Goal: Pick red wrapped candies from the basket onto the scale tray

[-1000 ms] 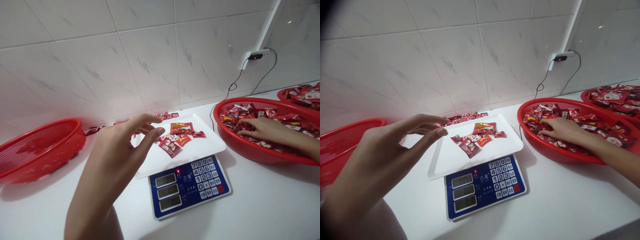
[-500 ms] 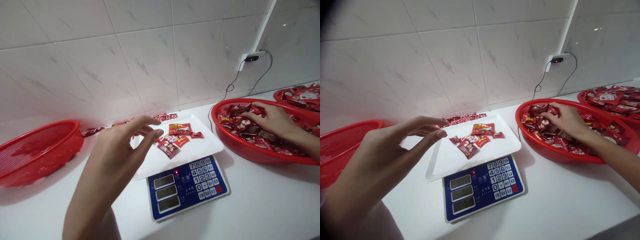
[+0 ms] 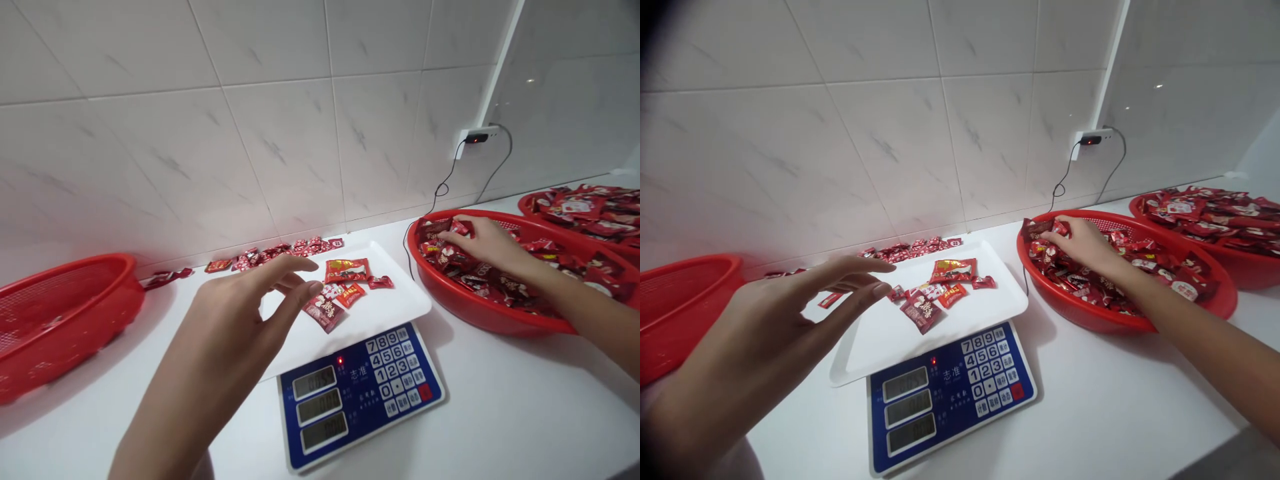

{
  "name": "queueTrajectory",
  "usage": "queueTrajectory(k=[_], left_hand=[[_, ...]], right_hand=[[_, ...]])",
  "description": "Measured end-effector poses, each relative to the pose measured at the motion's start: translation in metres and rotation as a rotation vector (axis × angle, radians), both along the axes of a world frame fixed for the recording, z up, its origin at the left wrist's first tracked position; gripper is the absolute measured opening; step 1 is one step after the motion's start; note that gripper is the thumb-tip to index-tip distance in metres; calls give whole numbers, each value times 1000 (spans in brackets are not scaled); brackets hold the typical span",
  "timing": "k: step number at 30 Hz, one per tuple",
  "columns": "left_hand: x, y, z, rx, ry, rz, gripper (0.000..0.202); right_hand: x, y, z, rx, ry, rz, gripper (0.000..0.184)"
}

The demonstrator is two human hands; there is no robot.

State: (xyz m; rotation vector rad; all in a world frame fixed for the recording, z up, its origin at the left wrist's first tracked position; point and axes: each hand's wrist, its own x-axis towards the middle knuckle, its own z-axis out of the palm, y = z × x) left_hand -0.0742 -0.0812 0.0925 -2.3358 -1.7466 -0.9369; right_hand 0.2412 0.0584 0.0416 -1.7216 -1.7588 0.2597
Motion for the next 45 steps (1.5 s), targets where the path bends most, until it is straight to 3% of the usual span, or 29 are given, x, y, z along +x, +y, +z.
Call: queueTrajectory(k=[3,6,9,11,14,16,19,21,27,30,36,45], left_hand=[[-4,-1,1,9,-24,11,22],[-3,3,-2,-10,-115,10,23],[7,15,-13,-96,-318,-8,31],[16,25,-23,-231,-483,-104,41],[19,38,-33,-445,-653,-317,35],[12,42,-33,-396,-576,-257,24],[-2,45,-31,-187,-248,90,24],[-9,50,-35,-174,-118,208,20],[-11,66,-53,-296,-58,252,17],[-13,54,-41,-262,-52,313,26],[-9,20,-10,-44,-204,236,23],[-6,17,-11,-28,-141,219,23]], right_hand=[[1,-7,4,29,235,2,11],[-14,-17,11,65,571,93,18],[-53,-29,14,22,846,236,26],[-86,-35,12,10,994,418,28],[-128,-39,10,70,1006,676,27],[-138,-36,10,168,893,723,24],[-127,-28,13,261,773,614,22],[-112,-24,17,273,732,527,21],[-77,-34,33,344,597,373,18],[-64,-37,38,416,567,282,18],[-45,-36,43,533,531,154,20],[-48,-37,44,510,534,157,17]])
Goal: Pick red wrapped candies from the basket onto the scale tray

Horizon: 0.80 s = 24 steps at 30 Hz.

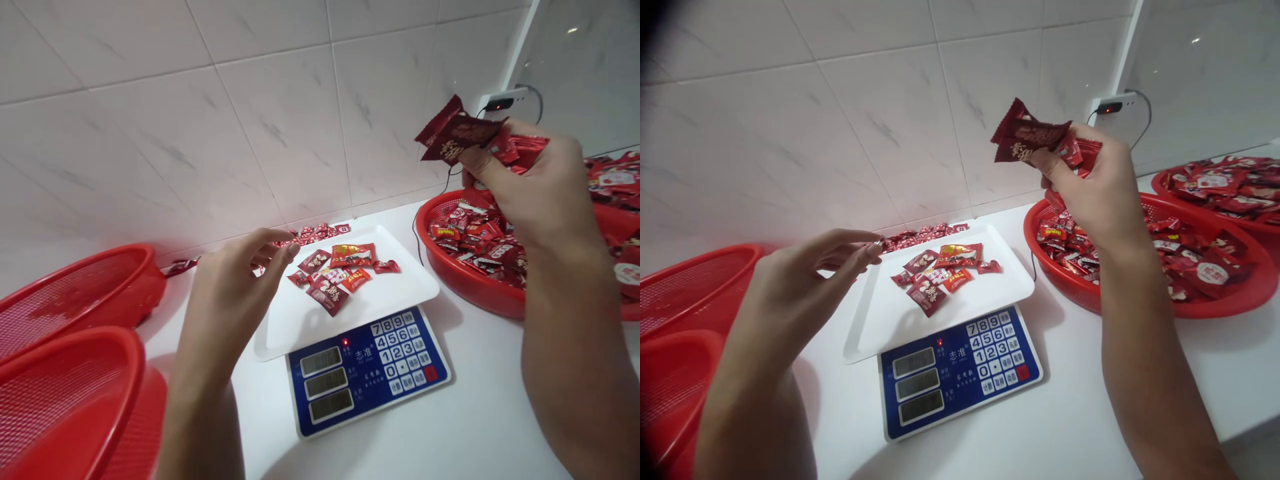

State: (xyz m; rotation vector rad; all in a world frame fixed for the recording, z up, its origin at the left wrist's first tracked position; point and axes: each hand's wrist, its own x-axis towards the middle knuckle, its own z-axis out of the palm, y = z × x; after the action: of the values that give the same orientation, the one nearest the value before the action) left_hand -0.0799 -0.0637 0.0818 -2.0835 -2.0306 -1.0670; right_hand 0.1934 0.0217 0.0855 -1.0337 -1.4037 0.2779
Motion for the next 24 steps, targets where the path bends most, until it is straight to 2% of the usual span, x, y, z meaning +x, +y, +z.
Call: queueTrajectory(k=[6,12,14,16,18,20,22,24], left_hand=[[0,3,-1,-10,-8,-13,25],[2,2,0,-16,-11,-18,26],[4,5,-3,7,-40,-51,27],[6,15,-10,13,-50,-135,39],[6,31,-22,-93,21,-241,69],[7,51,-38,-333,162,-305,99],[9,67,-53,-520,280,-342,105],[13,76,-65,-552,363,-380,95]], right_hand=[[0,1,-1,-23,-44,-49,19],[2,2,-1,23,-35,-10,13],[5,3,-1,30,-20,-14,12],[9,4,-1,32,-15,-14,11],[13,5,-1,42,-15,-6,10],[17,6,-2,55,-13,8,9],[21,8,-3,67,-7,41,9],[23,11,-5,59,8,92,10]])
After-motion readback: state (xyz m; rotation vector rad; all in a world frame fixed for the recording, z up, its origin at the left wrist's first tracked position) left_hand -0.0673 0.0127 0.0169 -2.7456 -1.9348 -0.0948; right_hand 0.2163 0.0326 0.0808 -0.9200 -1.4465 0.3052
